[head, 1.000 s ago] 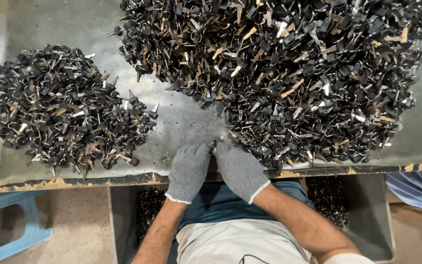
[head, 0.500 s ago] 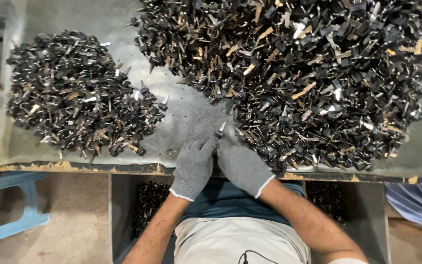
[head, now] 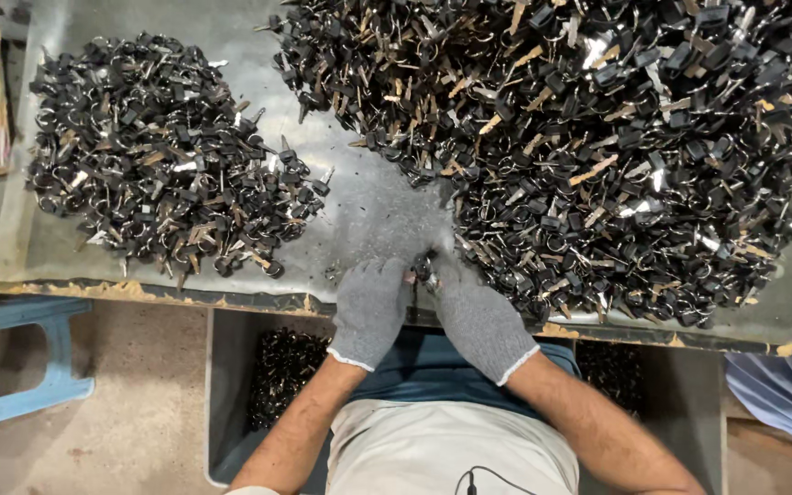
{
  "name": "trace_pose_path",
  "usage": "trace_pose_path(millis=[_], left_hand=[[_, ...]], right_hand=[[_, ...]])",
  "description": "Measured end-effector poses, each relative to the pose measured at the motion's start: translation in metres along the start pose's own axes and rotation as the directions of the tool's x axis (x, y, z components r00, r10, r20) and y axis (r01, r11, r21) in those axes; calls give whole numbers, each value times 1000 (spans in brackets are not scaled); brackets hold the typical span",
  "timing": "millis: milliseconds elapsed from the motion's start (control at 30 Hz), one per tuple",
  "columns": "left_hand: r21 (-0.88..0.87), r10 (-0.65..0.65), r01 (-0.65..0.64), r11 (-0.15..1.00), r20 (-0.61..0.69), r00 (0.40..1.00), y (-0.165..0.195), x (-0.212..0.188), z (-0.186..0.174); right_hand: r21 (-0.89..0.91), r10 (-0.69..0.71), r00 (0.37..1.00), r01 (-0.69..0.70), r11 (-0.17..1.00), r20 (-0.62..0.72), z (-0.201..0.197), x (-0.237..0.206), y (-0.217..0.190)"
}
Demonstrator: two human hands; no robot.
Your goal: The person wearing gloves picks key blanks from large piles on the workbench and threads them one at a time onto a split key ring, then drops the completed ring into a bin below the table. The person repeats this threading cycle continuously across the episode.
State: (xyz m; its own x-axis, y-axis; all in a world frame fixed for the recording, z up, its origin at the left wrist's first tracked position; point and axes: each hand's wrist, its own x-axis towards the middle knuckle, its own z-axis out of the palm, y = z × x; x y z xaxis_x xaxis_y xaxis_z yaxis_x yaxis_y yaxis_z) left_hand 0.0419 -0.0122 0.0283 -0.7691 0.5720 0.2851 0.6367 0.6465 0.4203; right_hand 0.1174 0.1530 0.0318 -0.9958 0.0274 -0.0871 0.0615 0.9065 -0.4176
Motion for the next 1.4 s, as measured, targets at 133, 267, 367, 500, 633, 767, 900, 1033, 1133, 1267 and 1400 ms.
trace_pose_path(millis=[133,267,367,500,633,767,900,1033,1133,1267,1400], left_hand=[[-111,40,-42,993,-22,999,-6,-1,4],[-111,32,-34,993,-16,999,-5,-3,9],[-119,-7,7,993,1,1000,-4,-2,9],[-125,-3,7,992,29,1000,-3,2,6],[-123,-12,17,992,42,999,-2,3,5],[-111,-25,28,993,29,999,-3,2,5],[-120,33,-37,992,-34,999,-1,2,8],[-127,22,-23,992,-14,1000,0,2,8],[-108,1,0,994,4,1000,-1,2,6],[-103,-25,28,994,30,999,3,2,4],[-86,-103,114,990,122,987,5,5,-5]], right_hand=[[-168,-113,993,117,979,36,0,-4,-5],[-82,20,999,-17,996,37,-3,4,-5],[7,-4,996,4,1000,86,-6,9,-1],[-43,104,994,-105,994,-16,-8,10,0],[48,-4,999,2,999,38,-13,11,2],[19,41,999,-41,999,-22,-14,6,-5],[-147,93,996,-93,985,-4,-8,2,-13],[53,-5,994,-1,999,107,-8,9,-4],[278,38,995,-63,959,92,-11,14,1],[83,99,995,-98,992,-3,-16,15,-5],[164,91,986,-113,980,138,-20,10,-4]])
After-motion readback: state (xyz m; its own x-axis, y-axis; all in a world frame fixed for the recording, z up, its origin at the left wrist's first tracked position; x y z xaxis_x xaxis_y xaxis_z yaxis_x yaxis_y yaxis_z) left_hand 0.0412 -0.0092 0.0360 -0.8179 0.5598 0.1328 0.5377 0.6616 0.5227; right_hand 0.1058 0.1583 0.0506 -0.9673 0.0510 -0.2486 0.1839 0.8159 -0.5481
